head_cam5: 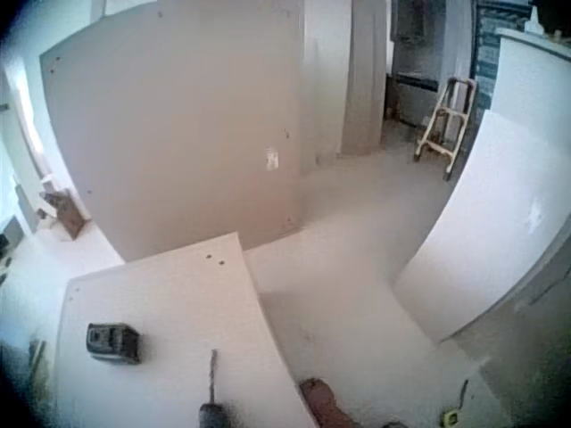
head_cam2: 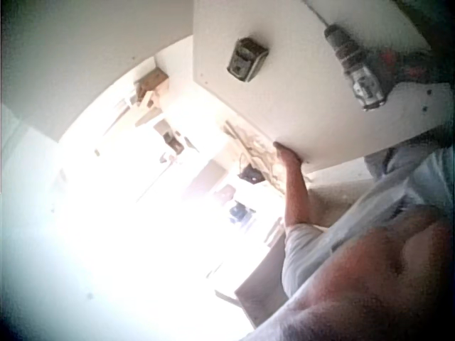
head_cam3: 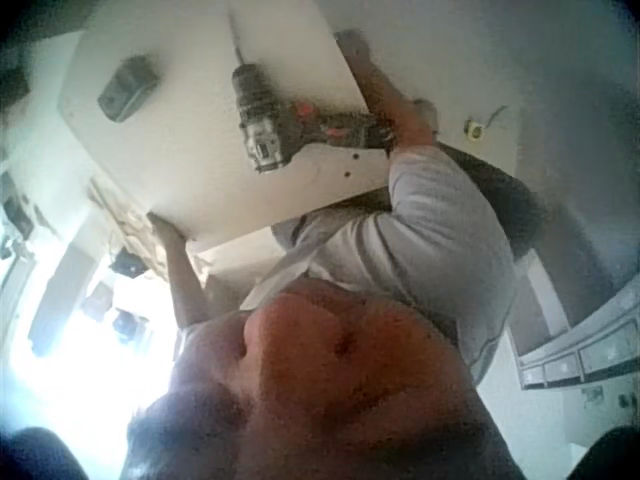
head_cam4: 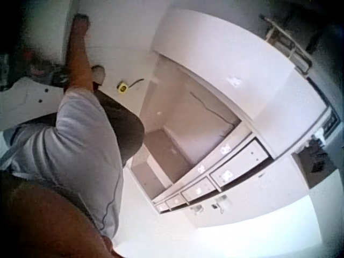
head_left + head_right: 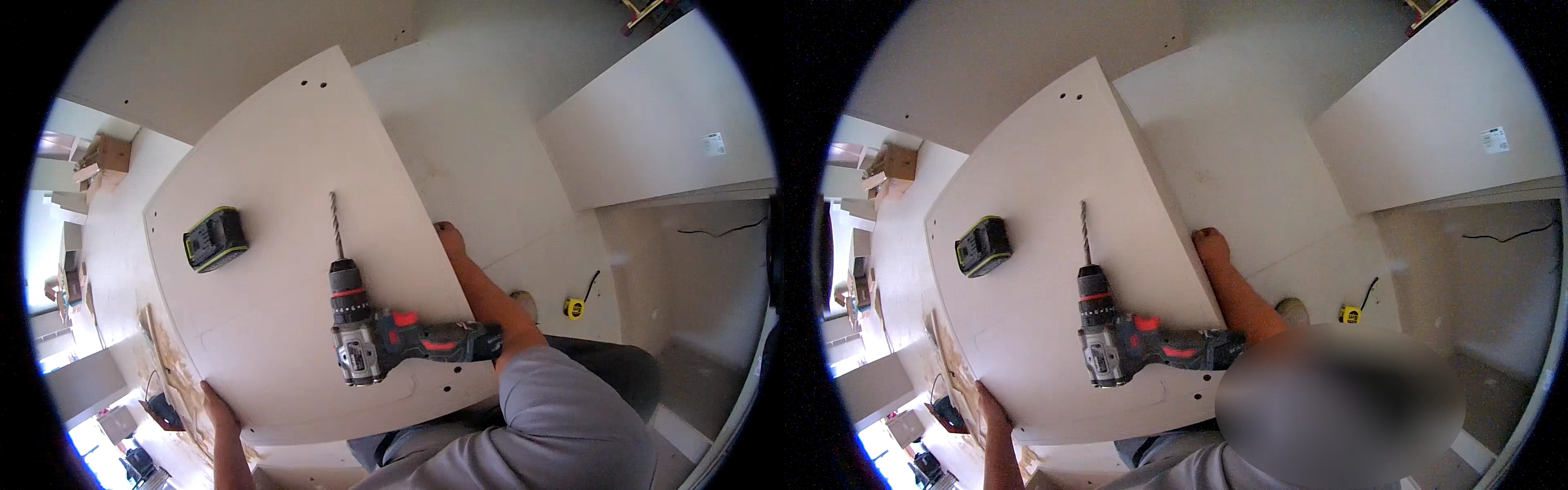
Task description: The person measures a wooden board with a tape measure, drills a hole with a power drill, and then cuts a rectangular opening in the board using a jigsaw while sitting on the floor.
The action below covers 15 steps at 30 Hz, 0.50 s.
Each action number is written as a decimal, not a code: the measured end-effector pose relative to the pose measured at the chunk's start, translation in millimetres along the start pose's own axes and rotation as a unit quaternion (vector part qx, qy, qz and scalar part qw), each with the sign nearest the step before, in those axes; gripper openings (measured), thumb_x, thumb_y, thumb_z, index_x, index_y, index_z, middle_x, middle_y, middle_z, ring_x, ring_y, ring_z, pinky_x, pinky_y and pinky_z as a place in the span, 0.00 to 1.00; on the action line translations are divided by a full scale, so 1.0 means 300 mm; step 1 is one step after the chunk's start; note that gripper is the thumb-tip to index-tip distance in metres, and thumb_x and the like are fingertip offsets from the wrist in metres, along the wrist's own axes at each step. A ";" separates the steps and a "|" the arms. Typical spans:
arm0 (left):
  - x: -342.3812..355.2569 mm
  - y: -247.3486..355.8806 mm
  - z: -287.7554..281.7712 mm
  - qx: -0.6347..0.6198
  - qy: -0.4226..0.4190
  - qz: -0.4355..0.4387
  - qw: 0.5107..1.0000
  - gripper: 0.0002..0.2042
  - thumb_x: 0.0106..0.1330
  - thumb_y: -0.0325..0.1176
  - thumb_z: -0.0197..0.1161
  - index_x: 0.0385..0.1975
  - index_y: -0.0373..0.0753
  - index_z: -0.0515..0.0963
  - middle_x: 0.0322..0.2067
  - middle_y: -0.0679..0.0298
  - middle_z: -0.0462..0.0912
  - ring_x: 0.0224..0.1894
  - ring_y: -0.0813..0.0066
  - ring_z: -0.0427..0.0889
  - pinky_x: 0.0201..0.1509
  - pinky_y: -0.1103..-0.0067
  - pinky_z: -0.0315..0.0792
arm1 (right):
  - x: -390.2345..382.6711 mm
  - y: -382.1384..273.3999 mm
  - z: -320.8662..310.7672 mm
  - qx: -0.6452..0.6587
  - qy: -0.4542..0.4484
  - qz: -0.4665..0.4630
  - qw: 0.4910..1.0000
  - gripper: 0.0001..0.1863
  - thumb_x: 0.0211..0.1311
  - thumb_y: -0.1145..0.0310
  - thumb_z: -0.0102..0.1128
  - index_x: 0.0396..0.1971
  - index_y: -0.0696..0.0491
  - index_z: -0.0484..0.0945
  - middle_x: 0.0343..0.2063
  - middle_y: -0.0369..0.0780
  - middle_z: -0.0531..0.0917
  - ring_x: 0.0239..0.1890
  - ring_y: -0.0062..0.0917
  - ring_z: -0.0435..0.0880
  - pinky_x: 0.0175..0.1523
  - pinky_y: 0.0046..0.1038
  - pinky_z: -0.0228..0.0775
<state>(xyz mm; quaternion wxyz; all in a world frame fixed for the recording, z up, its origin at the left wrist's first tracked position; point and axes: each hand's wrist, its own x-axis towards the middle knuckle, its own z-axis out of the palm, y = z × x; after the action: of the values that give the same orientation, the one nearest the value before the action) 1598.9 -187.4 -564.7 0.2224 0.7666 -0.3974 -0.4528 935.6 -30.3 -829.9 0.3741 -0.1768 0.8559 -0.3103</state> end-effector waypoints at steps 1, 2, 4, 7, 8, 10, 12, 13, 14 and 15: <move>0.038 0.025 0.034 0.016 -0.006 -0.001 1.000 0.39 0.80 0.64 0.43 0.68 0.28 0.69 0.62 0.50 0.79 0.60 0.56 0.79 0.65 0.64 0.73 | 0.033 0.051 -0.014 0.004 -0.018 -0.006 1.000 0.31 0.72 0.45 0.54 0.58 0.57 0.82 0.58 0.53 0.83 0.58 0.47 0.83 0.65 0.42 0.72; 0.022 -0.012 0.008 0.027 0.008 -0.014 1.000 0.39 0.80 0.64 0.43 0.68 0.28 0.70 0.62 0.50 0.79 0.60 0.56 0.79 0.65 0.65 0.72 | -0.006 0.002 -0.017 0.087 -0.071 0.034 0.993 0.33 0.74 0.43 0.50 0.62 0.57 0.78 0.61 0.54 0.80 0.61 0.47 0.81 0.67 0.42 0.70; -0.028 -0.099 -0.046 -0.048 0.002 -0.035 0.998 0.39 0.80 0.64 0.43 0.68 0.28 0.70 0.61 0.50 0.79 0.60 0.57 0.79 0.65 0.65 0.73 | -0.113 -0.146 -0.025 0.248 -0.172 0.112 0.947 0.39 0.77 0.38 0.43 0.69 0.58 0.70 0.68 0.54 0.74 0.65 0.46 0.77 0.71 0.41 0.65; -0.014 -0.093 -0.043 -0.005 0.030 -0.024 0.999 0.39 0.80 0.64 0.43 0.66 0.27 0.72 0.59 0.50 0.81 0.59 0.57 0.80 0.64 0.66 0.74 | -0.125 -0.233 -0.074 0.330 -0.256 0.189 0.889 0.43 0.79 0.36 0.39 0.75 0.58 0.64 0.72 0.54 0.70 0.70 0.44 0.72 0.74 0.40 0.59; -0.010 -0.091 -0.051 0.036 0.052 -0.019 0.998 0.39 0.80 0.64 0.43 0.66 0.27 0.73 0.58 0.50 0.82 0.58 0.57 0.81 0.63 0.66 0.74 | -0.122 -0.240 -0.083 0.328 -0.279 0.210 0.878 0.43 0.79 0.36 0.39 0.76 0.58 0.62 0.72 0.54 0.69 0.71 0.44 0.71 0.75 0.40 0.58; 0.101 -0.089 -0.075 0.019 0.007 0.021 1.000 0.39 0.79 0.64 0.45 0.64 0.26 0.74 0.56 0.50 0.83 0.55 0.57 0.82 0.61 0.66 0.75 | -0.065 -0.167 -0.065 0.363 -0.284 0.177 0.870 0.46 0.77 0.33 0.39 0.77 0.58 0.60 0.74 0.53 0.67 0.73 0.43 0.68 0.76 0.41 0.56; 0.089 -0.055 -0.031 0.026 0.008 0.033 0.999 0.39 0.79 0.64 0.46 0.62 0.25 0.74 0.54 0.50 0.84 0.53 0.58 0.82 0.60 0.67 0.76 | -0.029 -0.152 -0.069 0.371 -0.300 0.143 0.867 0.48 0.76 0.31 0.40 0.77 0.58 0.59 0.75 0.52 0.64 0.75 0.42 0.66 0.77 0.40 0.54; 0.062 -0.070 -0.054 0.028 0.024 0.037 0.999 0.39 0.79 0.64 0.46 0.62 0.25 0.75 0.53 0.51 0.84 0.53 0.59 0.82 0.59 0.67 0.76 | -0.050 -0.161 -0.081 0.363 -0.321 0.131 0.865 0.49 0.75 0.30 0.40 0.77 0.58 0.59 0.76 0.52 0.63 0.75 0.42 0.64 0.78 0.40 0.54; 0.059 -0.082 -0.059 0.032 0.033 0.044 0.998 0.39 0.79 0.63 0.46 0.61 0.25 0.75 0.52 0.51 0.84 0.52 0.60 0.82 0.59 0.67 0.76 | -0.060 -0.158 -0.091 0.359 -0.335 0.120 0.863 0.50 0.74 0.29 0.40 0.77 0.58 0.59 0.77 0.51 0.62 0.76 0.41 0.63 0.78 0.40 0.53; 0.057 -0.091 -0.065 0.036 0.041 0.051 0.997 0.38 0.79 0.63 0.47 0.60 0.25 0.75 0.51 0.52 0.84 0.51 0.61 0.82 0.58 0.68 0.76 | -0.054 -0.162 -0.083 0.371 -0.347 0.114 0.854 0.51 0.74 0.28 0.41 0.77 0.59 0.58 0.77 0.51 0.61 0.77 0.41 0.62 0.78 0.40 0.52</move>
<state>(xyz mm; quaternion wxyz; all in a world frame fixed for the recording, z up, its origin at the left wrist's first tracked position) 1631.7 -185.6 -583.2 0.2337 0.7707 -0.4429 -0.3940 931.0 -47.9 -775.8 0.7177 -0.0221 0.5056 -0.4784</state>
